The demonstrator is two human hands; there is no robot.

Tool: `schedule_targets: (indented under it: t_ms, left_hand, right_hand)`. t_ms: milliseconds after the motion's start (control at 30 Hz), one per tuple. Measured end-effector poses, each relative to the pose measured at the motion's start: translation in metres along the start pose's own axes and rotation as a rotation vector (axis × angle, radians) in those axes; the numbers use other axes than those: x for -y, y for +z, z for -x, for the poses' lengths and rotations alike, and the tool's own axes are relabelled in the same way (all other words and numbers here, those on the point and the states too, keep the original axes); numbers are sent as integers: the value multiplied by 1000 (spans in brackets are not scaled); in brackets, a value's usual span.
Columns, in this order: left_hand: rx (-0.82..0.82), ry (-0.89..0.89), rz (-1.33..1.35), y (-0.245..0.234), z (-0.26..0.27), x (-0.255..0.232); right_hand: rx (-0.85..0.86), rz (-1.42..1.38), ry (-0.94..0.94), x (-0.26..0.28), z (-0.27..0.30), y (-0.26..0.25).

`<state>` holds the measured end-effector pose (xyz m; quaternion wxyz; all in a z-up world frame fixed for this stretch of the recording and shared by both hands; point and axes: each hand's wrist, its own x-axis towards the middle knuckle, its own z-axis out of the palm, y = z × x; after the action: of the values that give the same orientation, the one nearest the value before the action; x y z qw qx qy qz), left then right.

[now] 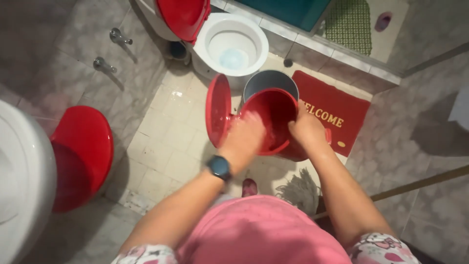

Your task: Cleaning a red container and a bathroom sink using water

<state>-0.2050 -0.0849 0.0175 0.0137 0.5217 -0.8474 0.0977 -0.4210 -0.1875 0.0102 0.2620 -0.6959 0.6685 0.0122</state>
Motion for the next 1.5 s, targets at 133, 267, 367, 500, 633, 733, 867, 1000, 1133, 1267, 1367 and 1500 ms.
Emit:
schedule_targets:
  t_ms: [133,267,367,500,633,733,867,1000,1133,1267,1367,1500]
  left_hand:
    - [9,-24,303,60,-5,-51]
    - [224,-305,674,75,-16,-35]
    - [125,-271,785,66,-39,-4]
    - [38,-605,927,46,-59,35]
    - [-21,-982,1198,87,-54,96]
    - [-227,-918,1294,168,-39,128]
    - [-398,-1098,1502,256,9,190]
    - [-411,-1391,1606,241,54,249]
    - [-389,-1605,1656,225,89,300]
    - [-751,-1463,2030,210,108,341]
    - [-906,-1279,2180,192,117,363]
    - [-1146,-1239,2322,188,121,384]
  right_hand:
    - [-33,-41,-44,13,-2,-19]
    - [-23,-8,-62,25,-9,-45]
    - [-81,-107,-77,33,-38,-63]
    - [-180,-558,-254,-26,-82,-45]
    - [-91,-392,-106,-65,-124,-17]
    - [53,-307,2,-115,-140,45]
    - [523,-946,324,-14,-118,56]
    - [545,-860,-17,65,-119,51]
    - [646,-959,-403,111,-108,21]
    - [480,-1126,-399,100,-121,-12]
    - [312,-1151,-371,57,-132,-20]
    - [107,-932,-165,-9,-141,-26]
